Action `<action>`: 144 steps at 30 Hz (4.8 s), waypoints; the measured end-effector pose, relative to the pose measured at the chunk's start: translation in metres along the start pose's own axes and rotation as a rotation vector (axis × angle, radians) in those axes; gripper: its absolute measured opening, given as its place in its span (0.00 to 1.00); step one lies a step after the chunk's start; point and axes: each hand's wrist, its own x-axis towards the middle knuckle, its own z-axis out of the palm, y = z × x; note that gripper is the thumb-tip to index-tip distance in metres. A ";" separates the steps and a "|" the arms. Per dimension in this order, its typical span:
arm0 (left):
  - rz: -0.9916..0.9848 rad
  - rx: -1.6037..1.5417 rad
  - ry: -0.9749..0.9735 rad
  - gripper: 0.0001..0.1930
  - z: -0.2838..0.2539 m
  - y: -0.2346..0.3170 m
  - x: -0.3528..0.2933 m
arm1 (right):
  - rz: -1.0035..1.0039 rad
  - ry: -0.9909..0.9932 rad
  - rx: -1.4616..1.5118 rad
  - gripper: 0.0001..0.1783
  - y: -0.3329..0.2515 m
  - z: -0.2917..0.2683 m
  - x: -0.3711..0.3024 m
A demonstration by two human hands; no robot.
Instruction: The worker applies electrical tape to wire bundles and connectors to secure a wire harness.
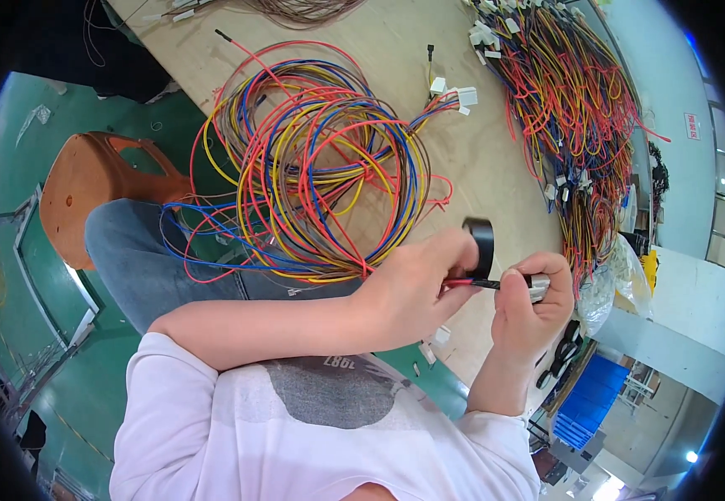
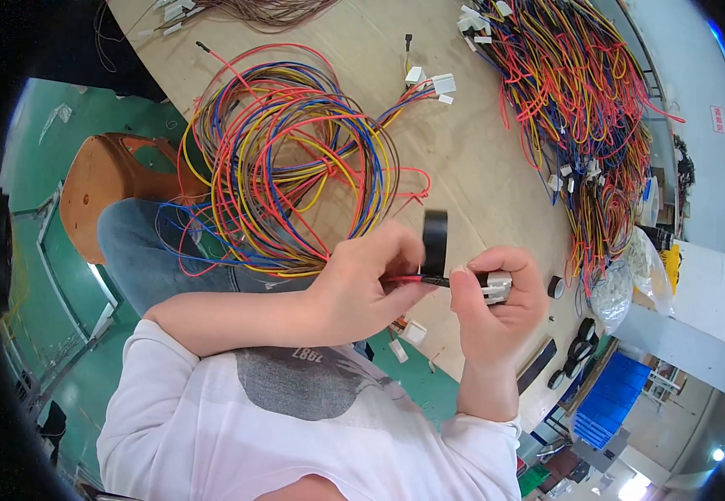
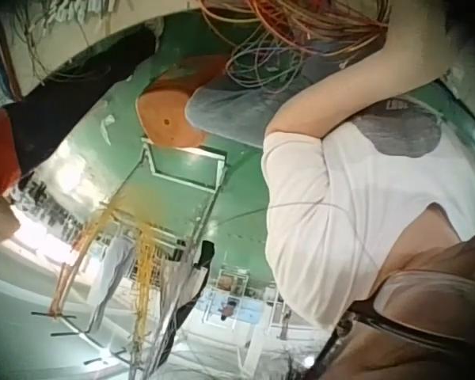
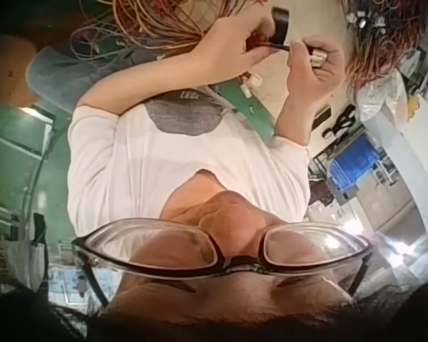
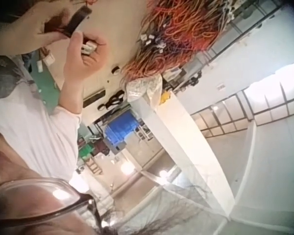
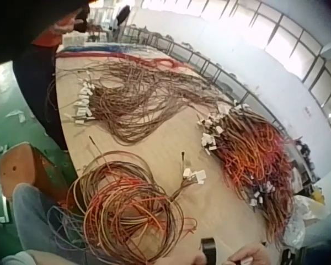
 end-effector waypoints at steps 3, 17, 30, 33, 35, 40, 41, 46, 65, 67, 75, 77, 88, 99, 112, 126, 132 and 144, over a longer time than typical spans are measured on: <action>-0.412 -0.246 0.035 0.26 0.000 -0.005 0.005 | -0.075 -0.005 0.043 0.10 0.006 0.003 -0.005; 0.097 -0.498 -0.495 0.28 -0.038 0.006 0.009 | 0.172 0.095 0.158 0.11 -0.011 0.000 0.001; 0.049 -0.072 -0.102 0.06 -0.013 -0.008 0.003 | -0.106 -0.138 0.117 0.06 0.036 0.001 -0.004; -0.019 0.137 -0.172 0.08 -0.022 -0.017 0.000 | -0.039 -0.025 0.062 0.02 0.027 -0.017 -0.004; 0.008 0.148 -0.245 0.09 -0.025 -0.017 0.000 | -0.102 -0.041 0.039 0.02 0.022 -0.030 -0.006; -0.125 0.146 -0.296 0.17 -0.029 -0.009 0.011 | -0.019 -0.032 0.081 0.03 0.024 -0.021 0.000; -0.246 0.142 -0.336 0.21 -0.031 0.000 0.010 | 0.012 -0.096 0.071 0.03 0.019 -0.018 -0.001; -0.378 -0.178 -0.305 0.36 -0.008 -0.003 0.016 | -0.054 -0.194 -0.033 0.05 0.010 -0.014 0.002; -0.177 -0.114 -0.199 0.16 -0.021 0.011 0.004 | -0.123 -0.124 -0.028 0.09 0.006 -0.004 0.002; -0.167 -0.073 -0.137 0.20 -0.010 -0.002 0.003 | -0.185 -0.122 -0.067 0.09 0.011 0.000 0.002; -0.639 -0.937 -0.221 0.27 -0.026 0.004 0.012 | -0.225 0.007 0.090 0.07 0.016 0.008 -0.004; -0.621 -1.135 -0.200 0.22 -0.032 0.005 0.010 | -0.170 0.041 0.183 0.06 0.013 0.006 -0.004; -0.215 -0.454 -0.190 0.10 -0.024 -0.001 -0.001 | -0.121 0.033 0.086 0.06 0.005 0.008 0.000; -0.110 0.107 -0.181 0.15 -0.039 -0.013 -0.001 | -0.044 -0.041 0.216 0.05 0.042 -0.021 -0.003; -0.471 -0.550 -0.281 0.34 -0.016 -0.003 0.019 | -0.272 -0.062 0.061 0.07 0.021 -0.001 0.000; -0.071 -0.681 -0.416 0.32 -0.037 -0.004 0.011 | -0.130 0.026 0.142 0.07 0.010 -0.003 0.002; -0.038 0.147 -0.056 0.36 -0.019 0.001 0.009 | -0.180 0.045 0.046 0.08 0.011 0.002 -0.003; -0.148 -0.654 -0.082 0.14 -0.031 0.005 0.003 | -0.219 0.117 0.129 0.05 0.009 -0.008 -0.002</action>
